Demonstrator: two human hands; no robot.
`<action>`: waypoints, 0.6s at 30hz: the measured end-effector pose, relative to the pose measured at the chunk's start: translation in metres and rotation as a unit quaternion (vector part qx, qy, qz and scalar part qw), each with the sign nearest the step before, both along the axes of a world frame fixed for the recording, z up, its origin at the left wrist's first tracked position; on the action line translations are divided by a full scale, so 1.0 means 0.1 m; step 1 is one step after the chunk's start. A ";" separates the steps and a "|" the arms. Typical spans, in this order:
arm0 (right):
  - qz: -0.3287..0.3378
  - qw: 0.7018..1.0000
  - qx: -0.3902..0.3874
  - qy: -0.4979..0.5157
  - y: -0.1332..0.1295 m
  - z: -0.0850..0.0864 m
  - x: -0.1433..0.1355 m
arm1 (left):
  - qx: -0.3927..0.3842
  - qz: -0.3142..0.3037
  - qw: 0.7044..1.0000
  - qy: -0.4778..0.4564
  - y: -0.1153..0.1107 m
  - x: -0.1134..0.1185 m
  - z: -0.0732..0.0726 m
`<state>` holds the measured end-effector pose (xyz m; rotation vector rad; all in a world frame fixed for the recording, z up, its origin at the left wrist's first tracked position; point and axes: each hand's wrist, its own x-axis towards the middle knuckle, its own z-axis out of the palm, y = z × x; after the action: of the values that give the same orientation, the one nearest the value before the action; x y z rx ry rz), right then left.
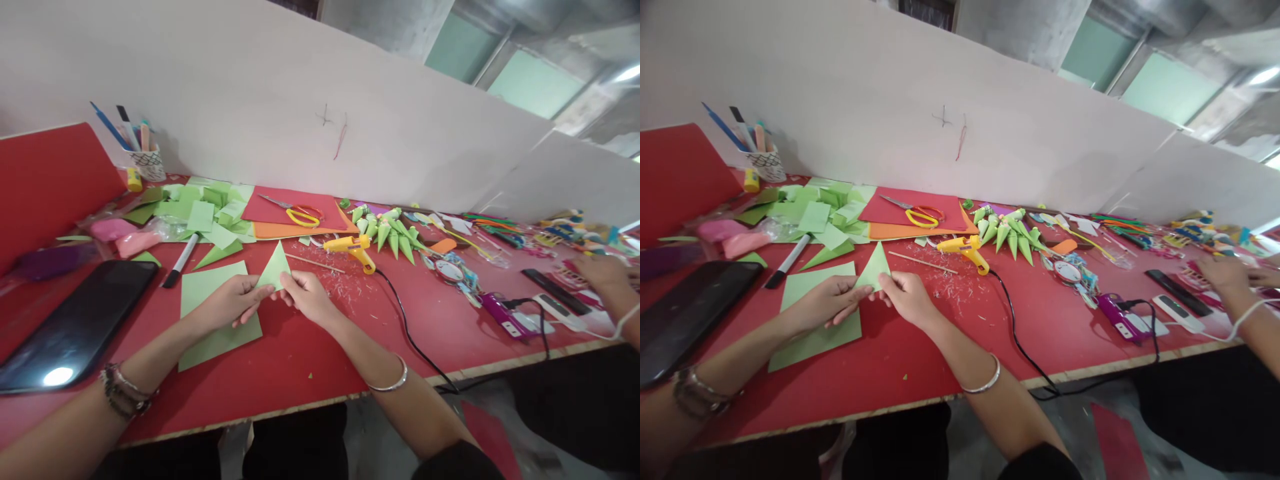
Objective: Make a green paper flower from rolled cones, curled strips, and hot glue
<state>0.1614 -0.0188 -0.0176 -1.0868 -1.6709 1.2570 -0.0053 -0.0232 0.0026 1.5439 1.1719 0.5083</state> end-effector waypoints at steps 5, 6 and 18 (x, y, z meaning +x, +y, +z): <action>0.036 0.999 0.014 -0.007 0.02 -0.01 0.02 | 0.035 -0.065 0.997 0.012 0.02 -0.03 0.00; 0.047 0.999 0.014 -0.007 0.03 -0.01 0.03 | 0.054 -0.080 0.995 0.006 0.03 -0.03 0.00; 0.038 0.993 0.113 0.011 -0.02 0.09 0.05 | 0.068 0.069 0.995 -0.008 0.02 -0.03 -0.01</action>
<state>0.1662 -0.0209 -0.0082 -0.8777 -1.8030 1.0912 -0.0084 -0.0210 0.0017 1.5768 1.2589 0.7042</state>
